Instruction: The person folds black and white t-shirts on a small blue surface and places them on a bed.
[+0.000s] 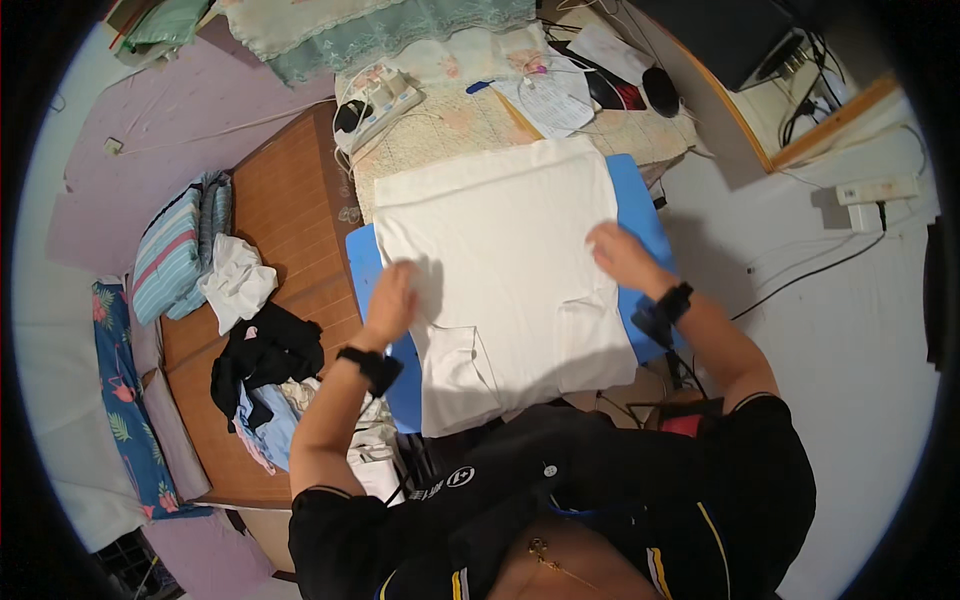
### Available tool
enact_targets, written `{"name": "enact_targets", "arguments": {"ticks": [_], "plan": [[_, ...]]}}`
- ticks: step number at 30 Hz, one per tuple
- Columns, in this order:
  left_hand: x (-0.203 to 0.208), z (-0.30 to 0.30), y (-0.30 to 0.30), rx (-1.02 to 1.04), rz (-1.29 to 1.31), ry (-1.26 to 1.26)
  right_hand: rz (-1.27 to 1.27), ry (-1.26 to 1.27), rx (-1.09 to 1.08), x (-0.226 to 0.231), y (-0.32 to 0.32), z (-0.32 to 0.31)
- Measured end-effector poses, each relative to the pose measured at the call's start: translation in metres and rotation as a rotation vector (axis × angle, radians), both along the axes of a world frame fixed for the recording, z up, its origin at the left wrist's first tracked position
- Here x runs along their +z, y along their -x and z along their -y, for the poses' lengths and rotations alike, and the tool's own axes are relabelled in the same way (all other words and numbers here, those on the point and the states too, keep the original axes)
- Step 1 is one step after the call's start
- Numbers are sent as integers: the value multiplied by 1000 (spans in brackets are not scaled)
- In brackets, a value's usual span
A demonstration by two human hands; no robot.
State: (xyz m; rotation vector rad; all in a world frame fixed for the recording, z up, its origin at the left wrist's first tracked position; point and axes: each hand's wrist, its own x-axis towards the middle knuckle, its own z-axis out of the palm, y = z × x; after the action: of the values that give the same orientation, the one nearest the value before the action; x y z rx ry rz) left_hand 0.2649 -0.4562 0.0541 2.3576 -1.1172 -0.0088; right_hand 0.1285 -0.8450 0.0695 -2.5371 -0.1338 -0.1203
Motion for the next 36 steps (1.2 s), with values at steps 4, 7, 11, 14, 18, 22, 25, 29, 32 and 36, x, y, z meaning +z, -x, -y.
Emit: {"name": "enact_targets", "arguments": {"ticks": [4, 7, 11, 14, 18, 22, 25, 29, 32, 36], "plan": [[15, -14, 87, -274, -175, -82, -175, -143, 121, 12, 84, -37], [15, -32, 128, -331, -222, -110, -288, -196, 121, -14, 144, -38], [23, -57, 157, -369, -208, -204, -413, -41, -174, -24, 182, -33], [28, -69, 167, -463, -111, -410, -448, 4, -289, -19, 191, -33], [-13, -88, 175, -396, 182, -444, -720, -328, -505, -35, 203, -42], [-13, -95, 187, -427, 138, -412, -570, -674, -710, -47, 213, -61], [-11, -96, 189, -412, 137, -338, -486, -854, -926, -42, 213, -83], [2, -90, 187, -369, 0, -199, -607, -865, -754, -39, 216, -77], [9, -85, 182, -317, -150, 30, -589, -854, -680, -21, 218, -76], [36, -74, 165, -133, -368, 217, -446, -941, -800, 15, 200, -66]]}}
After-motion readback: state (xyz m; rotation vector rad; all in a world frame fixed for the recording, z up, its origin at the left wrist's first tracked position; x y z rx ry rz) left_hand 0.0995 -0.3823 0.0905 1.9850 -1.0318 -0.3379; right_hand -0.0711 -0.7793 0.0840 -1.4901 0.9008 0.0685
